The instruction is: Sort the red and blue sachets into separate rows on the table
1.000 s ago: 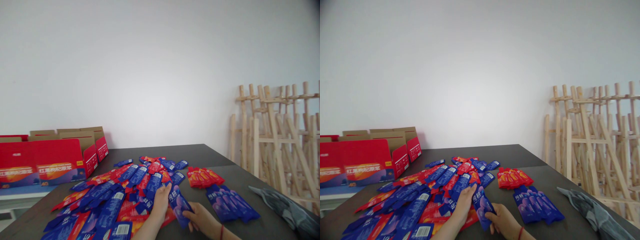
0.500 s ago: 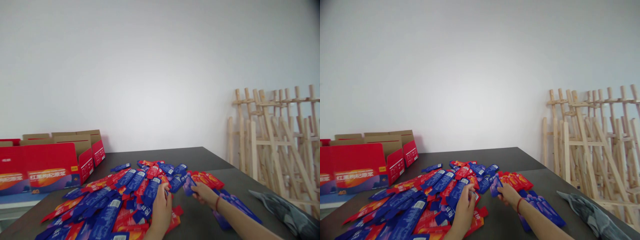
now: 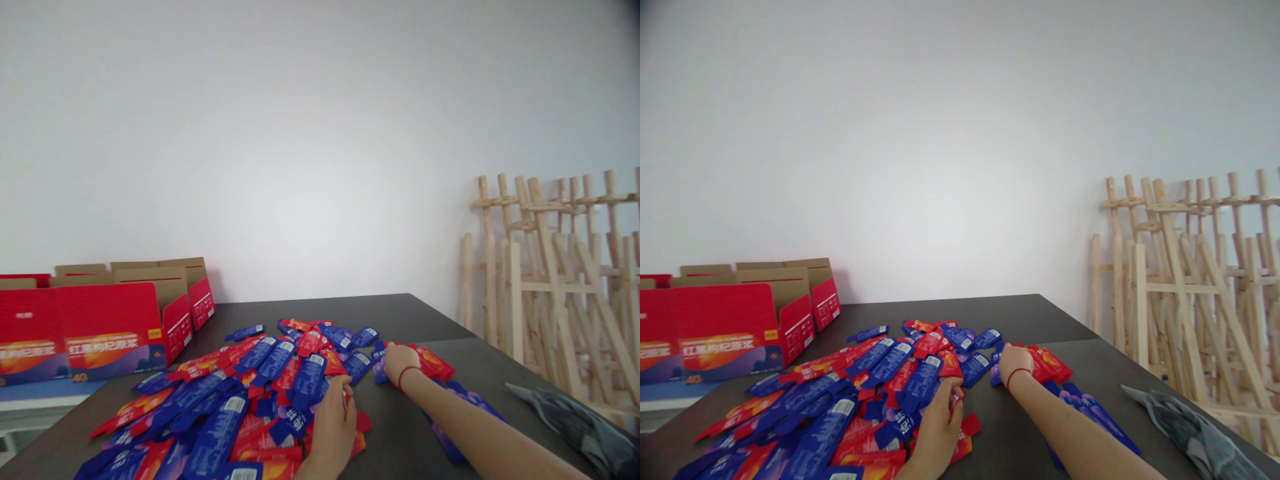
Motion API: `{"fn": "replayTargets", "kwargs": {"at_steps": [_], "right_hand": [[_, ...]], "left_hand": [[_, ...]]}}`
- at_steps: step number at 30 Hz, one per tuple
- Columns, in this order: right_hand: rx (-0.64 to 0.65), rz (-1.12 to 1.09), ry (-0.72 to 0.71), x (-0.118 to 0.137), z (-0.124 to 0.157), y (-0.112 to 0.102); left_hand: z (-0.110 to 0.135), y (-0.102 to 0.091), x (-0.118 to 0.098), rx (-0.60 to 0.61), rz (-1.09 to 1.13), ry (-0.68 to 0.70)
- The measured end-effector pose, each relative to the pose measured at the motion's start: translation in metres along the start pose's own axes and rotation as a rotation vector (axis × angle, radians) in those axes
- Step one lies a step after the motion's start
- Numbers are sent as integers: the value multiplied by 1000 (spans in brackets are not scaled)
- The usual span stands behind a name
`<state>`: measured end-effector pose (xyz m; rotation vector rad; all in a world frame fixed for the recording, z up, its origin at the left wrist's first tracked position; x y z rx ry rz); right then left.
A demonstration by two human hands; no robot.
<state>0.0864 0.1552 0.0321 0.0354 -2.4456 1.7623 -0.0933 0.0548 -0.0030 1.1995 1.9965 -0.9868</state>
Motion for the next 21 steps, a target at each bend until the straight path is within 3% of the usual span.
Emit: {"fn": "replayTargets", "kwargs": {"at_steps": [5,10,15,18,21], "right_hand": [[17,68,-188,13,19,29],[82,119,-317,-16,20,55],[70,116,-385,-42,12,50],[-18,121,-507,-30,10,45],[-92,72,-686,2,9,41]], "left_hand": [[0,-1,-2,5,-25,17],[-1,-3,-5,5,-57,-10],[-1,-2,-3,2,-59,-44],[-1,0,0,-2,-50,-35],[-2,0,0,-10,-49,-27]]}}
Point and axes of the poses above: each hand's wrist, its own z-axis away from the middle knuckle, its own y-axis out of the palm, x = y × z, the point moved 3 cm from there along -z, towards the middle knuckle, and after that the axes turned 12 degrees about -x, right-handed, at the moved point
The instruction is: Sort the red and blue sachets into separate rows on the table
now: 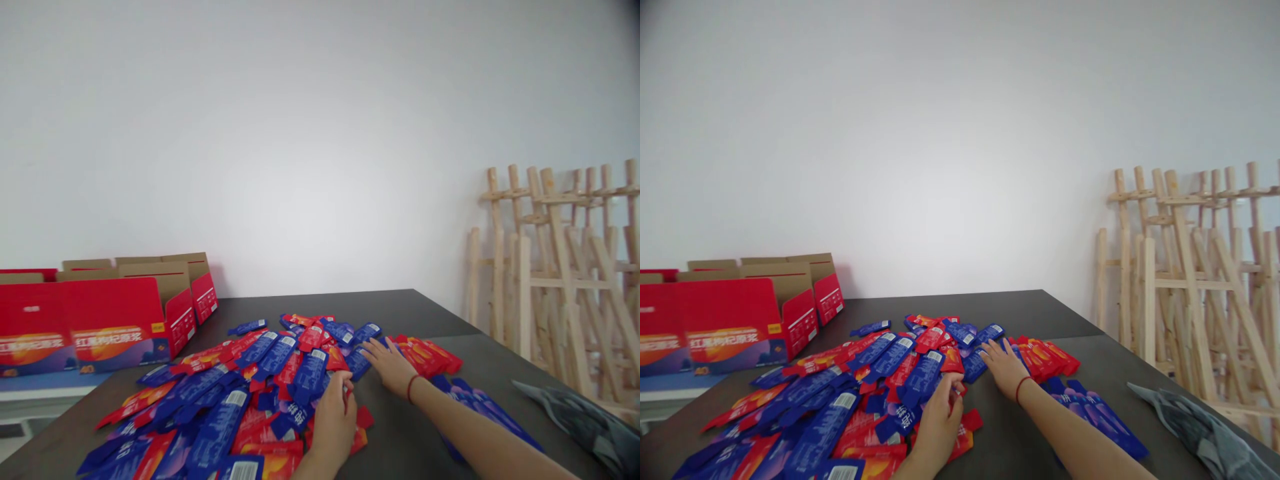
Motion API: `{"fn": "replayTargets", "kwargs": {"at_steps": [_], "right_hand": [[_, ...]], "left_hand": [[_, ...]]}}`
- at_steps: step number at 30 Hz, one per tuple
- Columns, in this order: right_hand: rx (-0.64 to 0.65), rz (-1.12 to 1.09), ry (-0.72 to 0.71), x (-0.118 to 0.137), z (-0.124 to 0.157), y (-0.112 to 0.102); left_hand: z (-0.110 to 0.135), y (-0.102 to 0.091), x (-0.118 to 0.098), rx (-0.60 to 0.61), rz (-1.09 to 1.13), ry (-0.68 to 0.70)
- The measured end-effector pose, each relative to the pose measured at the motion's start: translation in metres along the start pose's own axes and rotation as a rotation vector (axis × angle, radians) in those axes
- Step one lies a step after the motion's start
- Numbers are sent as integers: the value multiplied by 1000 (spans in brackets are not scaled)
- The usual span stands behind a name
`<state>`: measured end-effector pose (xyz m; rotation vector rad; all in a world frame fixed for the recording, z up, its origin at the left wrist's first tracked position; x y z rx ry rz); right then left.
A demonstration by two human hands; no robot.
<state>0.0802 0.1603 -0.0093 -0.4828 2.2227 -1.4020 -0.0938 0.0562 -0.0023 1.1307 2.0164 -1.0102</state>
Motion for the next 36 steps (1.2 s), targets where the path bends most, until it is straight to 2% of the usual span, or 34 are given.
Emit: {"fn": "replayTargets", "kwargs": {"at_steps": [4,7,11,16,19,23,28,34,36], "right_hand": [[19,-80,-29,21,-25,0],[32,-100,-8,24,-28,-1],[42,-125,25,23,-10,-11],[61,-171,91,29,23,-40],[61,-204,194,32,38,-58],[42,-285,394,28,50,-70],[129,-549,610,32,62,-58],[147,-952,708,67,76,-32],[154,-941,678,67,75,-30]], "left_hand": [[0,-1,-1,6,-8,-13],[0,-2,-1,7,-3,-5],[0,-1,-2,4,12,13],[-1,-1,-2,-33,36,65],[-1,1,0,-32,37,83],[0,5,6,45,-31,82],[0,5,11,98,-132,48],[-5,4,11,73,35,-112],[-8,6,13,47,82,-150]]}}
Point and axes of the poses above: each hand's wrist, its own z-axis away from the middle knuckle, its own y-axis out of the palm, x = y × z, the point moved 3 cm from there along -z, towards the middle knuckle, and after that the axes turned 12 degrees about -x, right-handed, at the moved point
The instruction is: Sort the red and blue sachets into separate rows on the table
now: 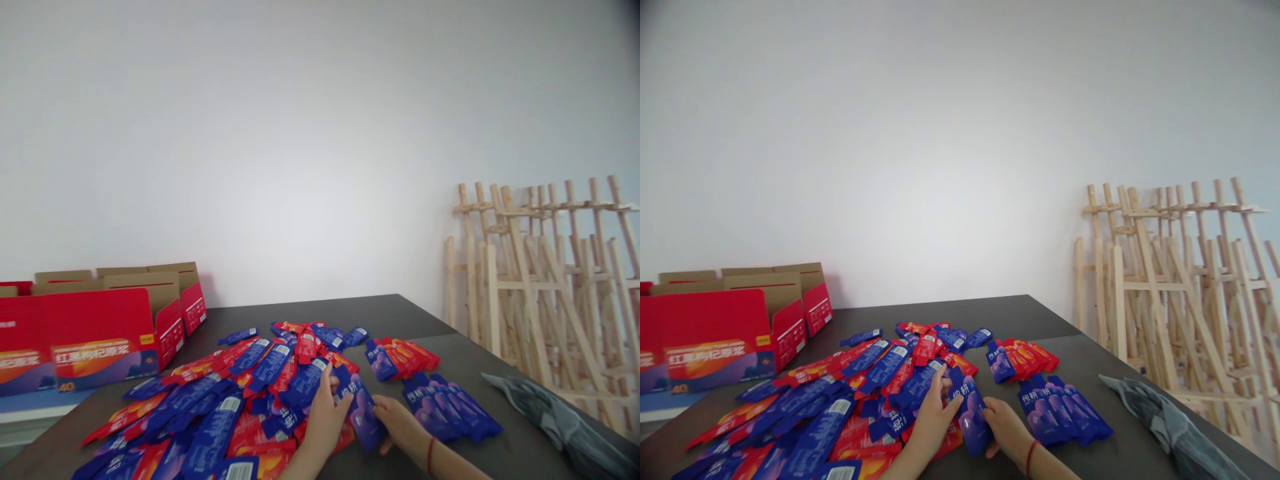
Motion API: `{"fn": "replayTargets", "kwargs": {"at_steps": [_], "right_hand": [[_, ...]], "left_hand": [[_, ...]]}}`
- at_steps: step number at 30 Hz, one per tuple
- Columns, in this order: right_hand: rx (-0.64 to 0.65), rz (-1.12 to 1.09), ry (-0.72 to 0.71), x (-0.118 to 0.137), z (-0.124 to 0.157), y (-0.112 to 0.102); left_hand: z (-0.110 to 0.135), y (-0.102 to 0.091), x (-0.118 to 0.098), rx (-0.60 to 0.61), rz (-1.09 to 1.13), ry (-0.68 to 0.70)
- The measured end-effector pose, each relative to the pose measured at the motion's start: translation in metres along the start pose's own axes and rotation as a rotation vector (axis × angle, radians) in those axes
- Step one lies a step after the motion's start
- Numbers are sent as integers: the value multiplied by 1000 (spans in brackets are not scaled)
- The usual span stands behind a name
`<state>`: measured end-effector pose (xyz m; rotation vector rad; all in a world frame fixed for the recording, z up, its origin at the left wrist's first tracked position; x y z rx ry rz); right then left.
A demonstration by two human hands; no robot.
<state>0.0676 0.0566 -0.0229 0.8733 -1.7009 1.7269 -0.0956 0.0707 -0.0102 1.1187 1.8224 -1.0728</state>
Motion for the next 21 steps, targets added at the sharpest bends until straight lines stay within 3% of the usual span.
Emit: {"fn": "replayTargets", "kwargs": {"at_steps": [3,5,9,14,21], "right_hand": [[-90,248,-51,4,-16,-20],[-247,417,-57,9,-35,-43],[-434,640,15,15,-75,-66],[-463,759,118,10,-98,-55],[-375,650,30,4,-94,-62]], "left_hand": [[-5,4,3,-26,61,-46],[-7,6,4,-10,91,-68],[-4,7,-2,70,137,-61],[1,4,-4,17,181,-54],[2,9,10,-81,144,-149]]}}
Point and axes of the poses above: each hand's wrist, its own z-axis away from the middle knuckle, its own y-axis out of the palm, x = y × z, the point moved 3 cm from there along -z, towards the middle knuckle, and after that the axes turned 12 degrees about -x, right-handed, at the moved point
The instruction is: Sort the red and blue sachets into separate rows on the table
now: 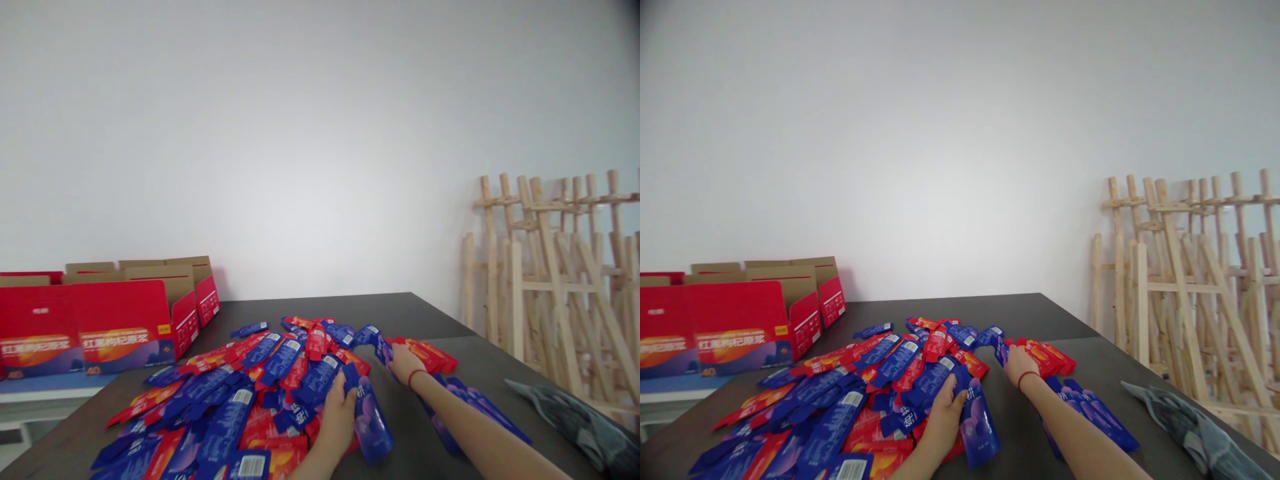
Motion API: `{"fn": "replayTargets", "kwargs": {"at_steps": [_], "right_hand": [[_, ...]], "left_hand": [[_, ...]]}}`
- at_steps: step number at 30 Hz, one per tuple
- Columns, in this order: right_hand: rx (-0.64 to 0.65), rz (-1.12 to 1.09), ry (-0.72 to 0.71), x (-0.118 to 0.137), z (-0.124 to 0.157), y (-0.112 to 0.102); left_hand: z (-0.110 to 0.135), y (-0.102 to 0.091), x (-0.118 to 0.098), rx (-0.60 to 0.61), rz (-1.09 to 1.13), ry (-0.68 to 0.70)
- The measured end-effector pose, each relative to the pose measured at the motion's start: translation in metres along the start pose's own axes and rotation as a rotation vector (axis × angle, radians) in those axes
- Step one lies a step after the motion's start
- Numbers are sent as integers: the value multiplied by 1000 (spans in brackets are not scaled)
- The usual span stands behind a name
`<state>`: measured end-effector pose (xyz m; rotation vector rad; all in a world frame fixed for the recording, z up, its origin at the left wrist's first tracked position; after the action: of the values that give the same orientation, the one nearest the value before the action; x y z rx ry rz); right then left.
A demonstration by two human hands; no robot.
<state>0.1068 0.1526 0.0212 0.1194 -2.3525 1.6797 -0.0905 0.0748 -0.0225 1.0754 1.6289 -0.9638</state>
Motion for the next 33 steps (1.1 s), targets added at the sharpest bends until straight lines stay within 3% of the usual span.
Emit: {"fn": "replayTargets", "kwargs": {"at_steps": [9,13,20,23,25,28,31,33], "right_hand": [[42,-233,-78,-62,80,-22],[49,-210,-91,-74,100,-26],[117,185,-119,-59,107,-46],[54,361,-139,-42,106,-59],[-31,366,-200,-22,106,-63],[-3,4,-279,15,107,-49],[286,-500,-162,42,112,-15],[384,-713,-92,51,117,4]], "left_hand": [[-3,1,0,-13,-16,-25],[-5,0,2,2,-51,-27],[-8,-3,2,-15,-43,-26],[-6,-2,-1,-13,-5,-11],[-5,-2,-4,-8,24,1],[-3,-3,-9,-26,51,6],[-3,-6,-15,-16,89,-1],[-3,-6,-16,34,153,-13]]}}
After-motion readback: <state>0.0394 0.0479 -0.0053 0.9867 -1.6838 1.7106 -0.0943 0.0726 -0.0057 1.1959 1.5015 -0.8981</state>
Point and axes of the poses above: each hand's wrist, its own z-axis away from the middle knuckle, its own y-axis out of the palm, x = y × z, the point moved 3 cm from there along -z, towards the middle knuckle, and after that the axes turned 12 degrees about -x, right-handed, at the moved point
